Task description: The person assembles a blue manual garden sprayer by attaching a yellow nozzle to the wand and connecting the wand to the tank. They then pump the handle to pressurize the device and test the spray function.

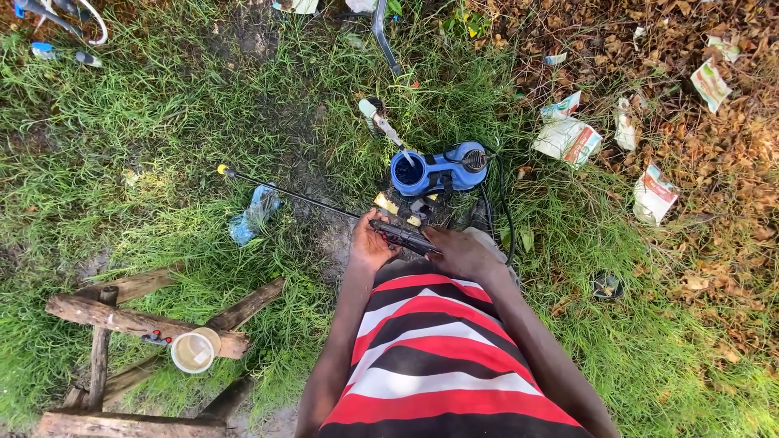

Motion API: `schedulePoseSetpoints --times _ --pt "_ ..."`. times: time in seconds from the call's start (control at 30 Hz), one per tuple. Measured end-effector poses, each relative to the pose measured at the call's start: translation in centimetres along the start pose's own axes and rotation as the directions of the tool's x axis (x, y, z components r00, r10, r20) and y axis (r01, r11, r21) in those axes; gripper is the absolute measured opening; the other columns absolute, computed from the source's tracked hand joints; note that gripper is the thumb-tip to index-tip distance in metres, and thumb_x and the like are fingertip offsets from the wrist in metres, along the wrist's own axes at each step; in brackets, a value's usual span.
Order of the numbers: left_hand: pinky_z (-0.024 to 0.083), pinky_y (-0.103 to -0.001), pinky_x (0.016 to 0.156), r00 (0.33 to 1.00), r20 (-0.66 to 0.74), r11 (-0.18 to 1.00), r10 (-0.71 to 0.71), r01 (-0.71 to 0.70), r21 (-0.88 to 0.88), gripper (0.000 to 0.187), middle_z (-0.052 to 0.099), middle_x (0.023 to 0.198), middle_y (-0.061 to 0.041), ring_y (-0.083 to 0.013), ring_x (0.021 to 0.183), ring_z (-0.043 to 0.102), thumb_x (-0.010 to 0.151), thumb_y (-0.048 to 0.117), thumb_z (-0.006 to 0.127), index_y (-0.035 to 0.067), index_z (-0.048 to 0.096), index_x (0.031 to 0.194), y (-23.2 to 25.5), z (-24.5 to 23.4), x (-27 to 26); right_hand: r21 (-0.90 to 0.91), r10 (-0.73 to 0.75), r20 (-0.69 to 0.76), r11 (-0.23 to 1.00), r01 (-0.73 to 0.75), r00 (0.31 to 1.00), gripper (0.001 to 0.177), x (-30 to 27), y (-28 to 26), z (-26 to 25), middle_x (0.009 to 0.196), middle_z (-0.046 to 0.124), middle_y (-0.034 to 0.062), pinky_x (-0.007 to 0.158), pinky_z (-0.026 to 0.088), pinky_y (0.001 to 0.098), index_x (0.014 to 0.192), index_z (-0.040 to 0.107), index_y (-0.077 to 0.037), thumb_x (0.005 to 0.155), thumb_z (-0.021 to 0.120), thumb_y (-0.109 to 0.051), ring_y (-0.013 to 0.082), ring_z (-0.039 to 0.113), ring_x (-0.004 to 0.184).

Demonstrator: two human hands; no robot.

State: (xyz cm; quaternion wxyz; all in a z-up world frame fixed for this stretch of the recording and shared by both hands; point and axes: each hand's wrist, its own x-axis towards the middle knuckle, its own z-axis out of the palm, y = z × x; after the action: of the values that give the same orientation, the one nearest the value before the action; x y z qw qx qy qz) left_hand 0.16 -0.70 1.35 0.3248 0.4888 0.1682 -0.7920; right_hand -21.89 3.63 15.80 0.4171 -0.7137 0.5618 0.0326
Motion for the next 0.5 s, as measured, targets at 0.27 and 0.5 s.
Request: schedulePoseSetpoints --times 0.27,0.5 --pt "0.047 -0.044 0.070 1.000 0.005 1.000 -0.005 0.005 -0.006 0.013 0.074 0.082 0.004 -0.0178 0.068 0.065 0.084 0.036 0.078 0.025 0.071 0.086 0.0 -0.7 0.9 0.007 -0.007 0.004 1.000 0.007 1.000 0.045 -0.2 -0.3 -0.3 0.130 0.067 0.0213 0.090 0.055 0.0585 0.133 0.059 -0.008 0.092 0.063 -0.024 0.0457 0.066 0.115" --pt "0.047 -0.045 0.070 1.000 -0.006 1.000 0.011 -0.011 -0.011 0.013 0.073 0.083 0.003 -0.0177 0.069 0.065 0.084 0.034 0.077 0.024 0.070 0.086 0.0 0.1 -0.1 0.000 0.002 0.015 1.000 -0.002 1.000 0.044 0.1 -0.1 -0.2 0.127 0.069 0.0203 0.090 0.055 0.0580 0.132 0.059 -0.009 0.091 0.063 -0.023 0.0445 0.067 0.114"
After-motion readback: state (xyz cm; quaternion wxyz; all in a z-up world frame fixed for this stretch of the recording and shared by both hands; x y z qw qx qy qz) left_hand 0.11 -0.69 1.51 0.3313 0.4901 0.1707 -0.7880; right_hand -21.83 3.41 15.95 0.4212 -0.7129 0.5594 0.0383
